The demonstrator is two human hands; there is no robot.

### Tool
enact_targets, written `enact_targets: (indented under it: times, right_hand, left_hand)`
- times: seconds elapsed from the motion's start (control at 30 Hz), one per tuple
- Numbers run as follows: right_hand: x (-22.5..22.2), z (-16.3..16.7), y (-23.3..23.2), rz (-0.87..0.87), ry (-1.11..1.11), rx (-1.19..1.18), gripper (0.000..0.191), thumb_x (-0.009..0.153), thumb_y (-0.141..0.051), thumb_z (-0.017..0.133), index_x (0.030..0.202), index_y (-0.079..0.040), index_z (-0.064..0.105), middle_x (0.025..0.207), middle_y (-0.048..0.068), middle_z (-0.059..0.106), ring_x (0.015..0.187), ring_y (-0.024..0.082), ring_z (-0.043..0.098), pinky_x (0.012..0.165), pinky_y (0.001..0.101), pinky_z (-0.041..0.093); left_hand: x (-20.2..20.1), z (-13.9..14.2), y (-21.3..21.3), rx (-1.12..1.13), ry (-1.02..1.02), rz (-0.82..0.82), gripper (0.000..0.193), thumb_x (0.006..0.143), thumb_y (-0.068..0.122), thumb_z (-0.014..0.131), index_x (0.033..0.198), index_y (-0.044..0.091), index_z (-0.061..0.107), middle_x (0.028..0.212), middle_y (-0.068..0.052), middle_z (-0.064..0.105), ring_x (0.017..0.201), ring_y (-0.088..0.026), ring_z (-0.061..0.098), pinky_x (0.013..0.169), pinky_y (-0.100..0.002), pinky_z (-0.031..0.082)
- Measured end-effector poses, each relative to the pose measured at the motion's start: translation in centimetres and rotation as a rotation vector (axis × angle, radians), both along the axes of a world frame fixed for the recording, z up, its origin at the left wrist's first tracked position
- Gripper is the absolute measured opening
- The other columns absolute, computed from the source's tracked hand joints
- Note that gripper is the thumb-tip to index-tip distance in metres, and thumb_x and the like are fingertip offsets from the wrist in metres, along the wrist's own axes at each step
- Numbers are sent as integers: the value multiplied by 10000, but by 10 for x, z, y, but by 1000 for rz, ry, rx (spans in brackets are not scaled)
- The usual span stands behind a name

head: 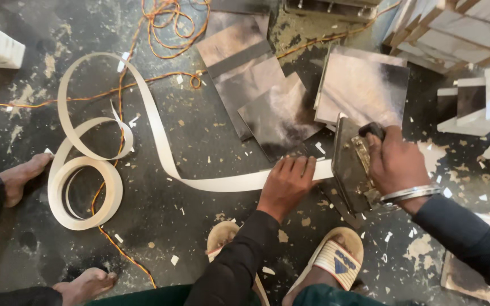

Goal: The person applies white tape to the edges of small rectangular wooden blocks using a handheld stapler-like tool to press the tape. They handle the blocks one at a time, applying tape to edges and stacking the finished pieces.

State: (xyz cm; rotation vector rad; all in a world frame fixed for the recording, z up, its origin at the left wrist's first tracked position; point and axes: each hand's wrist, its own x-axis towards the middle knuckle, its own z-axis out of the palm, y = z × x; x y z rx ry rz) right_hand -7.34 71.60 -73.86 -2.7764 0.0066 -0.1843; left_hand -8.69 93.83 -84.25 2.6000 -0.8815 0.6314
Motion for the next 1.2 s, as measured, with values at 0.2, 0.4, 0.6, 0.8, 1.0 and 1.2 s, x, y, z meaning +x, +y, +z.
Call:
enact_targets:
  times: [0.2, 0.4, 0.6, 0.8, 1.0, 1.2]
  right_hand:
    - [2, 2, 4, 44, 17, 22, 304, 1074, -240, 553, 1024, 55, 503, 662, 314, 604, 618, 537, 605, 570, 605, 477]
    - [3, 7, 4, 7, 118, 119, 337, 1093, -276, 530, 1047, 59, 522, 690, 290, 628, 657, 498, 644, 592, 564, 488]
    - [11, 30, 10, -126, 383, 374, 418, 1082, -360, 495, 1010, 40, 592, 681, 177, 657, 571, 297, 666, 528, 427, 501]
    - [18, 46, 24, -228, 609, 647, 453, 1074, -410, 439, 985, 8, 590, 622, 119, 622, 440, 210, 625, 394, 352, 501]
    - [18, 46, 30, -153, 597, 684, 433, 1057, -377, 426, 975, 13, 595, 578, 104, 604, 396, 193, 602, 363, 338, 485]
    - [20, 53, 36, -110, 562, 652, 451, 1063, -391, 436, 958, 12, 607, 560, 85, 593, 393, 169, 589, 363, 323, 474]
  left_hand:
    - [5, 7, 9, -238, 198, -76, 533, 876, 449, 759, 1168, 14, 664, 1047, -124, 672, 979, -303, 669, 884, -403, 546]
    - [3, 6, 8, -321, 254, -56, 468, 830, 399, 800, 1120, 57, 663, 1041, -102, 679, 979, -298, 669, 876, -414, 540]
    - [4, 14, 6, -285, 292, -10, 432, 809, 395, 814, 1060, 77, 664, 981, -81, 664, 954, -290, 661, 867, -418, 531]
    - [3, 19, 10, -229, 254, -41, 506, 829, 391, 804, 1162, 40, 658, 1027, -93, 662, 984, -287, 652, 888, -409, 519]
    - [1, 20, 29, -236, 223, -46, 545, 838, 401, 808, 1208, 40, 635, 1110, -108, 668, 1037, -285, 649, 921, -421, 507]
    - [8, 39, 58, -26, 225, -121, 535, 762, 226, 809, 1232, 48, 623, 1130, -89, 661, 1062, -263, 638, 938, -408, 509]
